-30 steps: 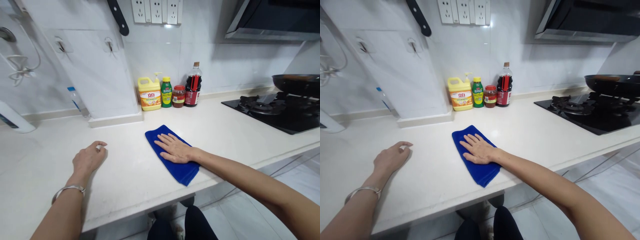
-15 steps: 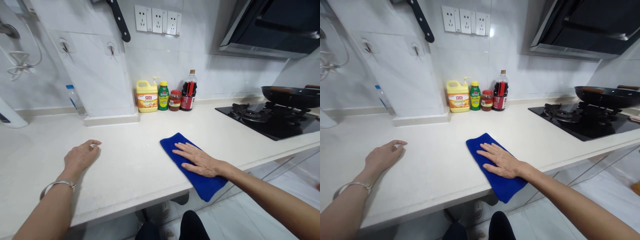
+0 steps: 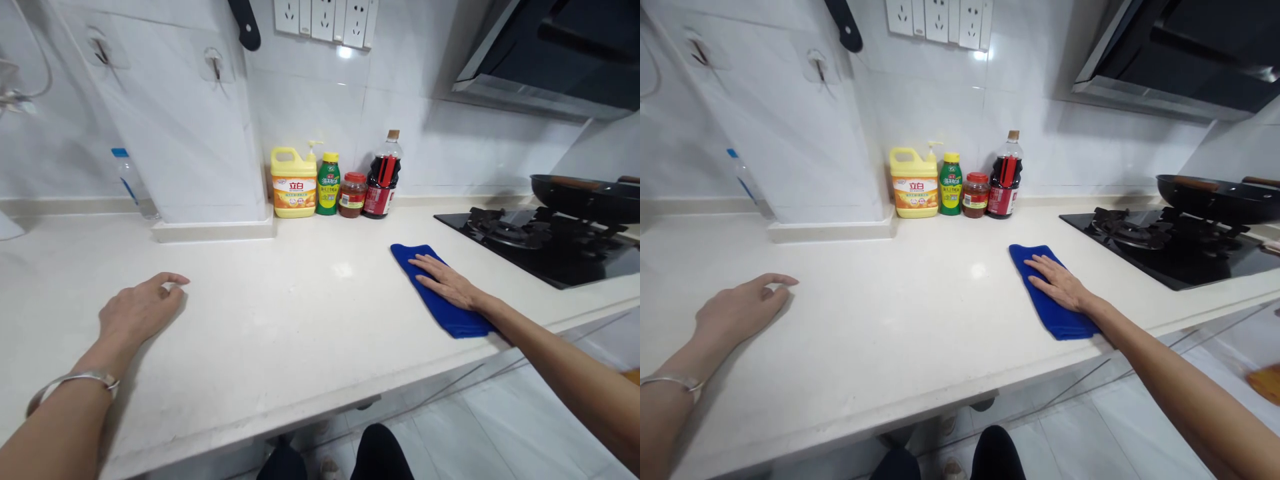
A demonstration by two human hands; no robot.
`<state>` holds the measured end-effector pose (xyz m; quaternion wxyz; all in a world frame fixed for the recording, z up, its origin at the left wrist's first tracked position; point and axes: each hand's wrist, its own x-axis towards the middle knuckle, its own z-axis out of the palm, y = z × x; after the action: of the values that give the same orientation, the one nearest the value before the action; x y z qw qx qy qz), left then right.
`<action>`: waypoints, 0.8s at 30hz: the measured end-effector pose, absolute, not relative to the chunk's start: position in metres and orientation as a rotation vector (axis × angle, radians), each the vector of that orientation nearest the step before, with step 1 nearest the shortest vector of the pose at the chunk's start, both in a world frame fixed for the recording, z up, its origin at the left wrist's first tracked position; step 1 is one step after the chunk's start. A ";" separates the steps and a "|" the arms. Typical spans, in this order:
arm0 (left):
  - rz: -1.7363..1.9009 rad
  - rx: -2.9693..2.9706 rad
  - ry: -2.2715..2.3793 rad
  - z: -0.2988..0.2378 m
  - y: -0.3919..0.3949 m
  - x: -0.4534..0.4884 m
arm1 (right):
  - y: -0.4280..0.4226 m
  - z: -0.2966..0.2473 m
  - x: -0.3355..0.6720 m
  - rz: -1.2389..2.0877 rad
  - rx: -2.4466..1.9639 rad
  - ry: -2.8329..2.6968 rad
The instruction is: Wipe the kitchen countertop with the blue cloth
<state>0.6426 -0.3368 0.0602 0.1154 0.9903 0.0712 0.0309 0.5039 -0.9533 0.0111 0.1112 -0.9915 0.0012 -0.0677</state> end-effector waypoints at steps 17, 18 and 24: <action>0.109 3.013 0.276 0.061 -0.352 0.634 | -0.932 0.015 0.629 -0.080 -3.035 0.766; 0.109 3.011 0.277 0.062 -0.353 0.633 | -0.924 0.016 0.637 -0.082 -3.028 0.773; 0.118 3.016 0.274 0.060 -0.352 0.632 | -0.872 0.022 0.683 -0.056 -3.030 0.643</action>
<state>0.6323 -0.3525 0.0599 0.0554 0.9936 0.0902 0.0389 0.6829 -0.8723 0.0217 0.0219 -0.9778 0.2074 -0.0180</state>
